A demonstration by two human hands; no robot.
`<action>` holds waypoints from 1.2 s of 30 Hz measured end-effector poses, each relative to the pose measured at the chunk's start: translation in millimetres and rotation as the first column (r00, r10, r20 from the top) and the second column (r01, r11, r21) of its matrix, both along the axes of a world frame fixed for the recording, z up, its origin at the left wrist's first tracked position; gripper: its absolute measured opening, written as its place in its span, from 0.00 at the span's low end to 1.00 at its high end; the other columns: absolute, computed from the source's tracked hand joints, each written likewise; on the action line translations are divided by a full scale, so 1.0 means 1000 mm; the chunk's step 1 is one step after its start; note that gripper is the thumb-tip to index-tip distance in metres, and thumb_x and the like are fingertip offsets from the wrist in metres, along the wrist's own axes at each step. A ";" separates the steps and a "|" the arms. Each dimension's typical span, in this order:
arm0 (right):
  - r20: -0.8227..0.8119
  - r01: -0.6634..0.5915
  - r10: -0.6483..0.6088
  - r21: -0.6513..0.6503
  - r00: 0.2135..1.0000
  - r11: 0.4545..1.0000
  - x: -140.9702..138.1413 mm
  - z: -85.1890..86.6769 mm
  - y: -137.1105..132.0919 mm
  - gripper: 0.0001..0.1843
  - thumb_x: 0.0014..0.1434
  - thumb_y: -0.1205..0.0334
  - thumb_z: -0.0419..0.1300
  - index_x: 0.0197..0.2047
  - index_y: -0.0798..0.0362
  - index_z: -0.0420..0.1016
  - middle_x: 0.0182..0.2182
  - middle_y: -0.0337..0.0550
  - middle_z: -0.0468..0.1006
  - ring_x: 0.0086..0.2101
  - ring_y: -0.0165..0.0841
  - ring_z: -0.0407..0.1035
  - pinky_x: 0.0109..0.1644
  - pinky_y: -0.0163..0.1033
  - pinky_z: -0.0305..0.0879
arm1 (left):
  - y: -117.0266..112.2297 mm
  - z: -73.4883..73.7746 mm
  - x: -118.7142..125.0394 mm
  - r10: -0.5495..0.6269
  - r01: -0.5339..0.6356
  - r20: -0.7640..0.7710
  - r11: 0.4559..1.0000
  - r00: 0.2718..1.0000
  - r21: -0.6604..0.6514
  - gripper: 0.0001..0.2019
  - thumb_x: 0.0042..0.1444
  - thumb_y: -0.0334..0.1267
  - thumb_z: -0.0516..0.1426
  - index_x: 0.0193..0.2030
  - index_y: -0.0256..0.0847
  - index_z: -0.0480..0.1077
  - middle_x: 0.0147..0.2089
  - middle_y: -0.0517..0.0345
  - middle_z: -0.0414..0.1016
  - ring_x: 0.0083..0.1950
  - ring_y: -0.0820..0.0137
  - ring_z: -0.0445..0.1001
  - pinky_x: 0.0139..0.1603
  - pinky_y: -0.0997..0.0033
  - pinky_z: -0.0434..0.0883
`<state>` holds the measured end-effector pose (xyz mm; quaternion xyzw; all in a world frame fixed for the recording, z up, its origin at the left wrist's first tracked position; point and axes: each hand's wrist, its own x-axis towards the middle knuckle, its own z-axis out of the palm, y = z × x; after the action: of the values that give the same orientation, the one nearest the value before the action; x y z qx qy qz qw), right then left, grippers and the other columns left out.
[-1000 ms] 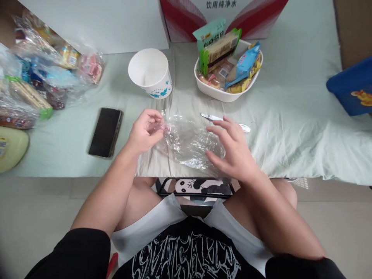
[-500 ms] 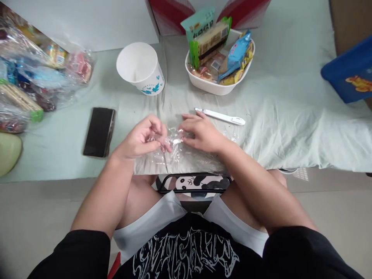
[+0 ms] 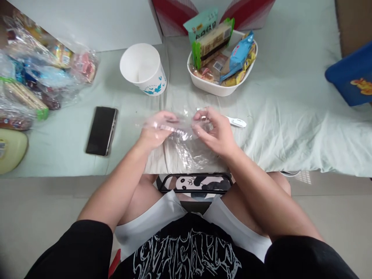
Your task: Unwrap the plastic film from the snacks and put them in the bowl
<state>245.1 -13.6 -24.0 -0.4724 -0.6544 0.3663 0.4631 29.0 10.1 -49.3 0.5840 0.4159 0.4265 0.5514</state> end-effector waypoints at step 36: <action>-0.317 -0.111 0.002 -0.327 0.948 0.939 0.003 -0.018 0.008 0.27 0.53 0.61 0.66 0.54 0.42 0.61 0.35 0.33 0.69 0.29 0.30 0.70 0.36 0.40 0.74 | -0.001 0.021 -0.019 0.218 -0.196 0.123 0.966 0.968 -0.167 0.25 0.51 0.38 0.68 0.56 0.51 0.68 0.41 0.59 0.78 0.35 0.68 0.81 0.30 0.72 0.73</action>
<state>248.3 -5.7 -41.9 -0.4622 -0.5132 0.5572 0.4610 9.7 9.4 -28.1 0.4615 0.4664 0.4887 0.5750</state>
